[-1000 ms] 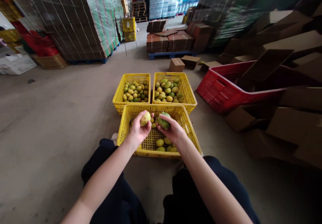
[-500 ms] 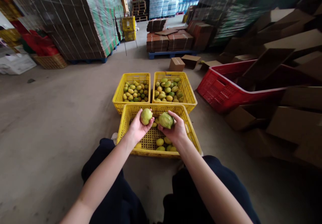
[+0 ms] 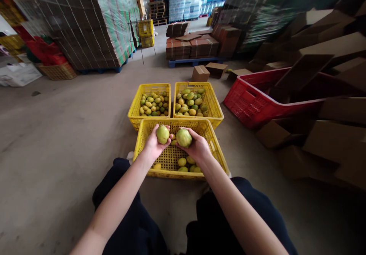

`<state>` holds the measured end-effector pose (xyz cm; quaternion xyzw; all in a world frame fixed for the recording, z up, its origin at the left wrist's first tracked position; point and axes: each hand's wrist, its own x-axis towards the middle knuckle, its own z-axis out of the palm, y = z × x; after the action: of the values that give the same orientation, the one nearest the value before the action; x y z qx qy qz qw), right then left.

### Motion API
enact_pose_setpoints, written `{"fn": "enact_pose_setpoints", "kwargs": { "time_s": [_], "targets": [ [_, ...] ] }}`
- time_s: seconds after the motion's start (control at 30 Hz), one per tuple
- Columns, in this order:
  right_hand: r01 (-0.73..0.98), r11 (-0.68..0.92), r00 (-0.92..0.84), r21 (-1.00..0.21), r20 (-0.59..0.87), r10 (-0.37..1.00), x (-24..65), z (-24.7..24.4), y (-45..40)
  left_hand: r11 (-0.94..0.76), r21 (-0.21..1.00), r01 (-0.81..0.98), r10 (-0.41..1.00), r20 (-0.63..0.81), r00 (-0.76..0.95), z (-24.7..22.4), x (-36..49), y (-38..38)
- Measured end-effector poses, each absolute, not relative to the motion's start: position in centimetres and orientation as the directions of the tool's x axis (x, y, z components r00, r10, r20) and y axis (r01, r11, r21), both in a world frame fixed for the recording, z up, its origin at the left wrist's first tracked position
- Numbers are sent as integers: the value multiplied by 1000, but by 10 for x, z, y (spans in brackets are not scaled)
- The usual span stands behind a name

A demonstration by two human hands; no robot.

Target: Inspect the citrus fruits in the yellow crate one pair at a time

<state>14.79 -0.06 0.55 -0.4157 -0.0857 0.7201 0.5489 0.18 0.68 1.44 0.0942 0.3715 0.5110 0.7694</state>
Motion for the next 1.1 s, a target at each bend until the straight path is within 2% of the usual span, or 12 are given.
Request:
{"fn": "enact_pose_setpoints", "kwargs": {
  "time_s": [0.17, 0.33, 0.4, 0.57, 0.8, 0.97, 1.1],
  "targets": [
    [-711, -427, -77, -559, -542, 837, 148, 2, 1, 504, 474, -722, 795, -581, 174, 16, 4, 7],
    [-700, -380, -64, -605, -477, 877, 147, 1, 0, 402, 489, -775, 851, -512, 118, 16, 7, 7],
    [-706, -376, -62, -600, -477, 877, 146, 2, -1, 431, 476, -767, 843, -515, 155, 13, 7, 7],
    [-736, -372, -31, -566, -521, 853, 147, 5, -1, 576, 426, -697, 776, -555, 301, 5, 6, 7],
    [-672, -528, -77, -519, -660, 747, 148, -1, 1, 578, 459, -675, 765, -592, 253, 10, 5, 7],
    [-656, -487, -73, -576, -595, 801, 145, 3, -2, 533, 536, -654, 802, -567, 188, 13, 5, 7],
    [-680, -425, -50, -598, -540, 840, 144, 9, -4, 563, 428, -707, 770, -582, 261, 12, 3, 6]
  ]
}}
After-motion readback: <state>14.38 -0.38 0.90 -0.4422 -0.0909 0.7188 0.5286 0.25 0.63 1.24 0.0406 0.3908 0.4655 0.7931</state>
